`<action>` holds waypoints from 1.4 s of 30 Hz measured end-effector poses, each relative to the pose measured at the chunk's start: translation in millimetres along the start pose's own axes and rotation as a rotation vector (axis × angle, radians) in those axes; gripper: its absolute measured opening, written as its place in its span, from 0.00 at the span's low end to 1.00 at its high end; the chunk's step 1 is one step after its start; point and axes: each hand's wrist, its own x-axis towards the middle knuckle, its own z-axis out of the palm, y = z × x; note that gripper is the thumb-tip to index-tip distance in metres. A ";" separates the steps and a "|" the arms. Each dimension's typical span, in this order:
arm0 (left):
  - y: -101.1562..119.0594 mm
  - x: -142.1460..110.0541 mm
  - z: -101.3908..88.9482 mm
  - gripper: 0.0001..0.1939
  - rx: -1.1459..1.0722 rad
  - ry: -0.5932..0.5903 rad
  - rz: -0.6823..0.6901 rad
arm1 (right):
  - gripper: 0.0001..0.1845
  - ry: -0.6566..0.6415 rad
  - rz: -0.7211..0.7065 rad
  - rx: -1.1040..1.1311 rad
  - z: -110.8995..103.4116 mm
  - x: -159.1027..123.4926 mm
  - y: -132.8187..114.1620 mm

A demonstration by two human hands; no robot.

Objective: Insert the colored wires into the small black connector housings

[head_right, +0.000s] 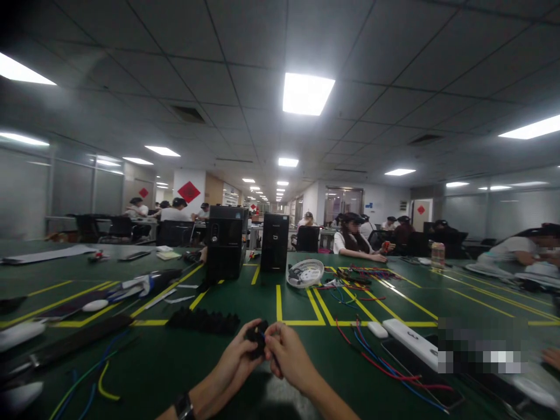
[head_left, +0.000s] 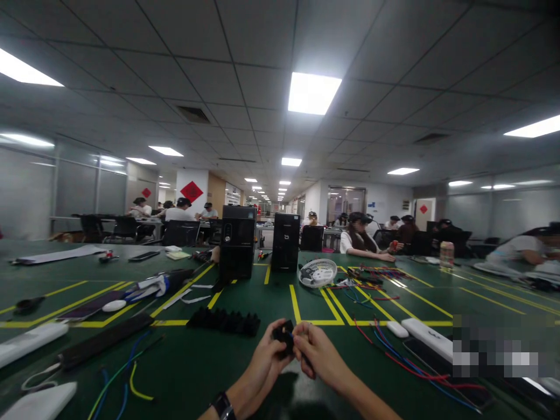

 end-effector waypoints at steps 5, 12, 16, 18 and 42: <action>1.8 1.9 1.0 0.29 -0.008 0.076 -0.006 | 0.23 -0.057 0.003 0.078 -0.2 3.3 3.6; 7.0 -3.4 4.4 0.31 0.009 0.033 -0.002 | 0.23 -0.122 0.009 0.076 3.9 1.7 9.7; 7.4 -6.8 8.2 0.34 0.070 -0.014 0.056 | 0.24 -0.131 0.011 0.052 3.1 4.0 16.6; 6.6 -6.8 8.2 0.36 0.141 -0.014 0.104 | 0.25 -0.110 0.041 0.031 2.1 5.1 16.7; 2.2 -5.4 -1.3 0.37 0.235 -0.070 0.041 | 0.15 0.209 -0.223 -0.512 7.3 -3.2 0.7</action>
